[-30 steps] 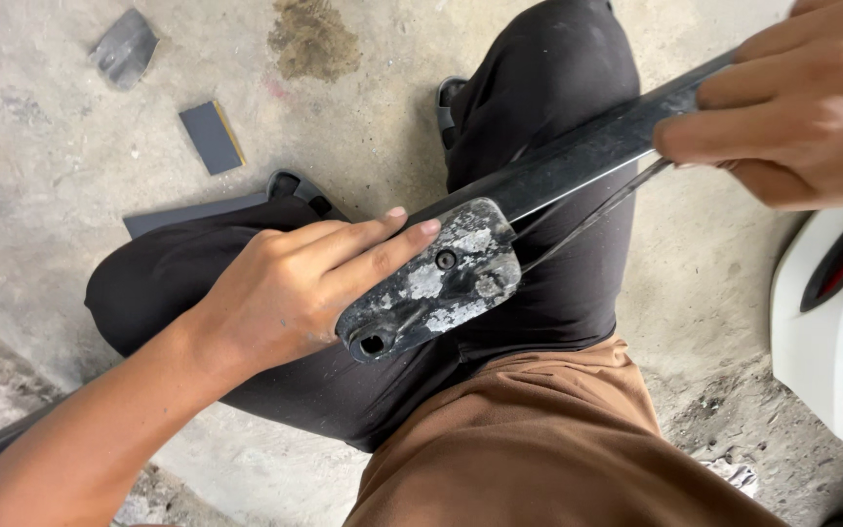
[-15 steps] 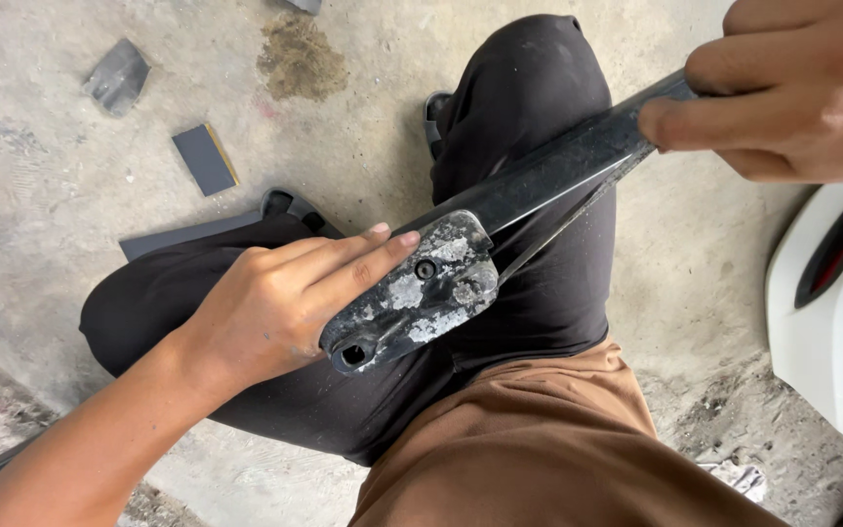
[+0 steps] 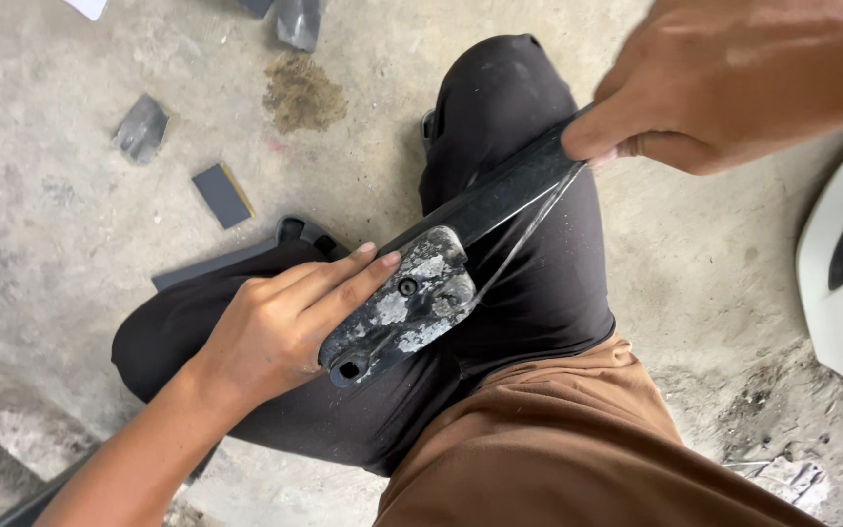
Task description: The person tears a piece of sandpaper into smaller pieces using a metal tool, then scrapes a metal bracket attached to a long metal bar. The sandpaper pieces are set aside, and the scraping continues on the bracket surface.
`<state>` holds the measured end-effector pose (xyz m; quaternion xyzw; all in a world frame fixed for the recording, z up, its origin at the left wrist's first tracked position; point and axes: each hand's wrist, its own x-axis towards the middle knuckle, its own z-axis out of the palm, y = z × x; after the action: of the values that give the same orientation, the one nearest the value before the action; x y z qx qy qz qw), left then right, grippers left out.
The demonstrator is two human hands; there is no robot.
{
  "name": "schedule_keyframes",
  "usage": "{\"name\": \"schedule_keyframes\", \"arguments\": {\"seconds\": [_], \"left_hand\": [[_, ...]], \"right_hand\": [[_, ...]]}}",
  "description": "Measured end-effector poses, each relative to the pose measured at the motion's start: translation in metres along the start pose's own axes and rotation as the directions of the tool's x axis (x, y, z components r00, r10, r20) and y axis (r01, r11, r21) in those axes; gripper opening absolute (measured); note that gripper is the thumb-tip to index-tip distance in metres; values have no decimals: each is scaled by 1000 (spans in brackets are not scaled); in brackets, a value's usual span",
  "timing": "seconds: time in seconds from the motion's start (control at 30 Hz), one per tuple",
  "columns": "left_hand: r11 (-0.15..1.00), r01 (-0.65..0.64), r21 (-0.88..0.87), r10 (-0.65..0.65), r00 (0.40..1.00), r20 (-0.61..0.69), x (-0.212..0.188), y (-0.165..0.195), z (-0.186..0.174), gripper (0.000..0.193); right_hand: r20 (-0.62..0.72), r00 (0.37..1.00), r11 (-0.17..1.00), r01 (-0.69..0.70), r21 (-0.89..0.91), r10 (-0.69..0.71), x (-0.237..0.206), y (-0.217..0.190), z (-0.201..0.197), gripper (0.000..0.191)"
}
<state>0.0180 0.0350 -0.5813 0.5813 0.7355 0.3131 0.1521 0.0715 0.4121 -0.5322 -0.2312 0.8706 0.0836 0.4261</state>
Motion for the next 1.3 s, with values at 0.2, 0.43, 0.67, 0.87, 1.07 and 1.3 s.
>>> {"name": "schedule_keyframes", "arguments": {"seconds": [0.2, 0.43, 0.67, 0.87, 1.07, 1.3], "left_hand": [[1000, -20, 5, 20, 1000, -22, -6, -4, 5, 61], [1000, -16, -13, 16, 1000, -23, -1, -1, 1, 63], [997, 1, 74, -1, 1000, 1, -12, -7, 7, 65], [1000, -17, -1, 17, 1000, 5, -22, -7, 7, 66], [979, -197, 57, 200, 978, -52, 18, -12, -3, 65], [986, 8, -166, -4, 1000, 24, -21, -19, 11, 76]], "right_hand": [[-337, 926, 985, 171, -29, -171, -14, 5, 4, 24], [-505, 833, 973, 221, -70, -226, -12, 0, 11, 20], [356, 931, 989, -33, -144, 84, -26, -32, -7, 32], [-311, 950, 980, 72, 185, -11, -58, -63, 38, 24], [-628, 493, 611, 220, 760, 603, -72, -86, 67, 10], [-568, 100, 553, 147, 820, 817, 2, -114, 94, 35]]}}
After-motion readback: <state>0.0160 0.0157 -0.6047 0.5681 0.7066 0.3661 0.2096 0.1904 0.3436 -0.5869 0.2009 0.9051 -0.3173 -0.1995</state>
